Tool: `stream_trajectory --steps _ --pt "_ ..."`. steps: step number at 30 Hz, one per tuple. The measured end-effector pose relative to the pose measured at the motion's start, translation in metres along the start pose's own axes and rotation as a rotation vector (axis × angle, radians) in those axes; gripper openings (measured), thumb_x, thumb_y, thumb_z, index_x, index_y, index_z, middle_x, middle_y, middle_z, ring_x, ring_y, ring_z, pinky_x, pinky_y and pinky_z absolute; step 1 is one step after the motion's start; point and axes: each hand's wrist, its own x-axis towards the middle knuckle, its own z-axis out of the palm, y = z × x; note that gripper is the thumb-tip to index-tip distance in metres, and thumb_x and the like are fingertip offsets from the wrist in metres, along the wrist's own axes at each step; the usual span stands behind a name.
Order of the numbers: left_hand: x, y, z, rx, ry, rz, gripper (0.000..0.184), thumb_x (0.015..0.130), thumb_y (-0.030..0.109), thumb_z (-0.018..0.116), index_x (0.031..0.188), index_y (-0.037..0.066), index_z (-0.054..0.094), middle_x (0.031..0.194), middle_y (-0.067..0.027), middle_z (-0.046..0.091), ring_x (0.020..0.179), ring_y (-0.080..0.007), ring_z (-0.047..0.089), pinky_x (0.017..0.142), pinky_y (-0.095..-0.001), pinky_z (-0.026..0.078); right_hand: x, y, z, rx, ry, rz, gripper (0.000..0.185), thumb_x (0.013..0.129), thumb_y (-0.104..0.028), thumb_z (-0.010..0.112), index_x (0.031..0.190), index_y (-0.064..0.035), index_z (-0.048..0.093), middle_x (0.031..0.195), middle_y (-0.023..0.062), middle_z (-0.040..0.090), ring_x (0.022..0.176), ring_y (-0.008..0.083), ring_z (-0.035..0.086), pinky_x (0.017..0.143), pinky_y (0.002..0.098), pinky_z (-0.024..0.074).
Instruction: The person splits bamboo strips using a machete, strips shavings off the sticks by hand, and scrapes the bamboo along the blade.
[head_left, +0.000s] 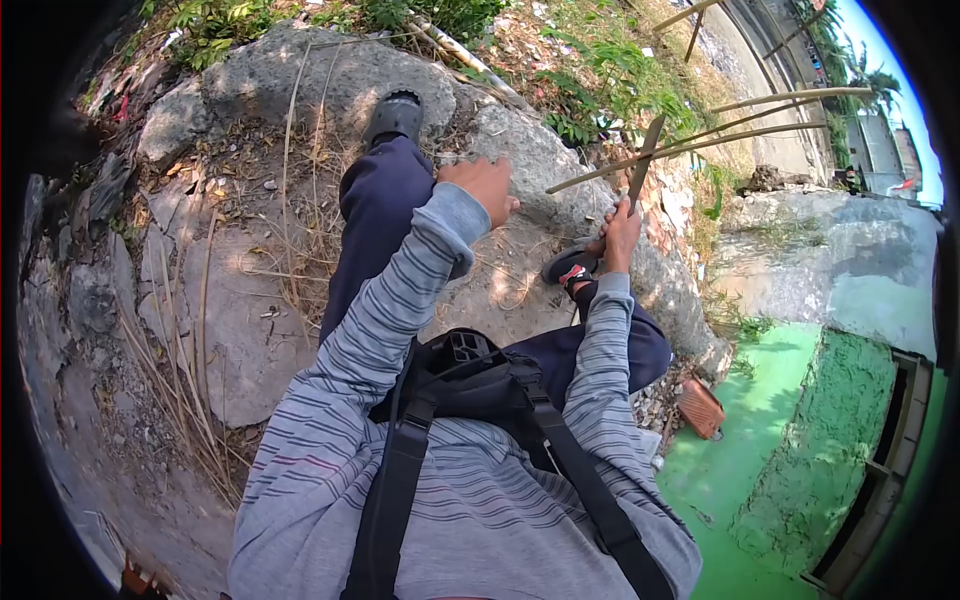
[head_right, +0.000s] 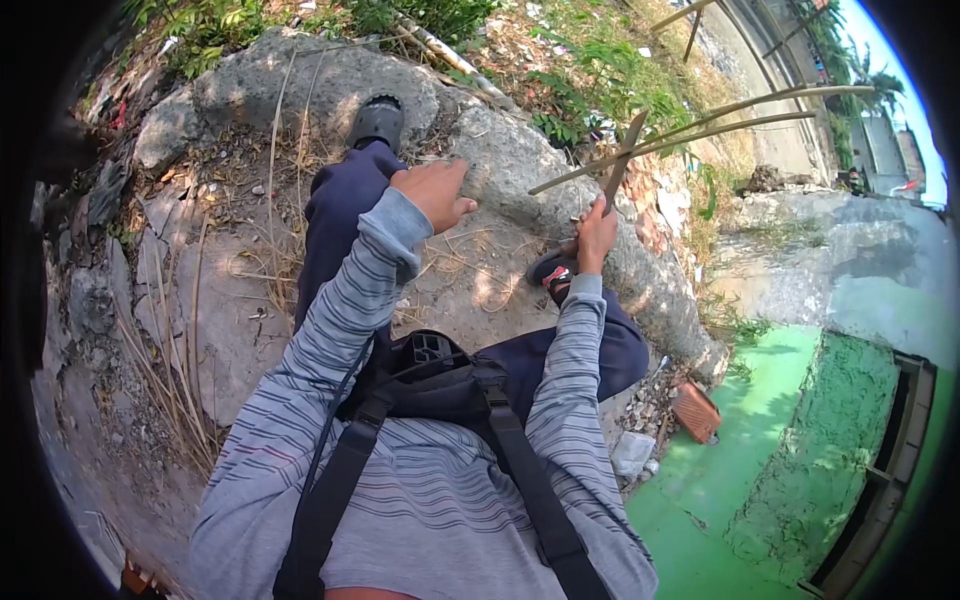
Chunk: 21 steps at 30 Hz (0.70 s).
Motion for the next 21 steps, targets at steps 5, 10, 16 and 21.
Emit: stream_trajectory --steps 5,10,16,21 --pt "-0.003 0.006 -0.008 0.007 -0.035 -0.003 0.052 0.096 0.045 0.063 0.127 0.005 0.051 0.113 -0.0191 0.066 0.108 -0.0391 0.065 0.088 -0.0531 0.052 -0.024 -0.106 -0.032 0.209 0.066 -0.135 0.039 0.106 -0.041 0.049 0.103 -0.0026 0.052 0.064 0.0011 0.046 0.045 0.0099 0.041 0.04 0.027 0.0353" --pt "-0.003 0.003 -0.002 0.003 0.014 0.012 0.052 0.096 0.044 0.063 0.127 0.004 0.051 0.11 -0.019 0.067 0.105 -0.0395 0.066 0.087 -0.0528 0.053 -0.034 -0.166 -0.055 0.304 0.124 -0.285 0.037 0.107 -0.042 0.047 0.105 -0.0046 0.048 0.065 0.0007 0.042 0.046 0.0093 0.037 0.041 0.0276 0.0348" --pt "-0.003 0.004 -0.002 0.007 0.023 0.01 0.051 0.095 0.043 0.065 0.125 0.004 0.051 0.107 -0.0198 0.067 0.102 -0.0406 0.067 0.085 -0.0527 0.053 -0.007 0.06 0.028 -0.142 0.139 -0.105 0.039 0.103 -0.041 0.054 0.097 -0.0023 0.052 0.063 0.0053 0.056 0.046 0.0126 0.053 0.04 0.029 0.0411" --pt "-0.001 0.013 0.0 0.026 -0.04 -0.026 0.053 0.097 0.044 0.063 0.129 0.004 0.051 0.113 -0.0194 0.065 0.11 -0.0389 0.064 0.091 -0.0532 0.05 -0.009 0.027 0.013 0.042 0.101 -0.075 0.037 0.102 -0.039 0.056 0.096 -0.0027 0.057 0.065 0.0048 0.059 0.046 0.0125 0.053 0.04 0.0286 0.0414"
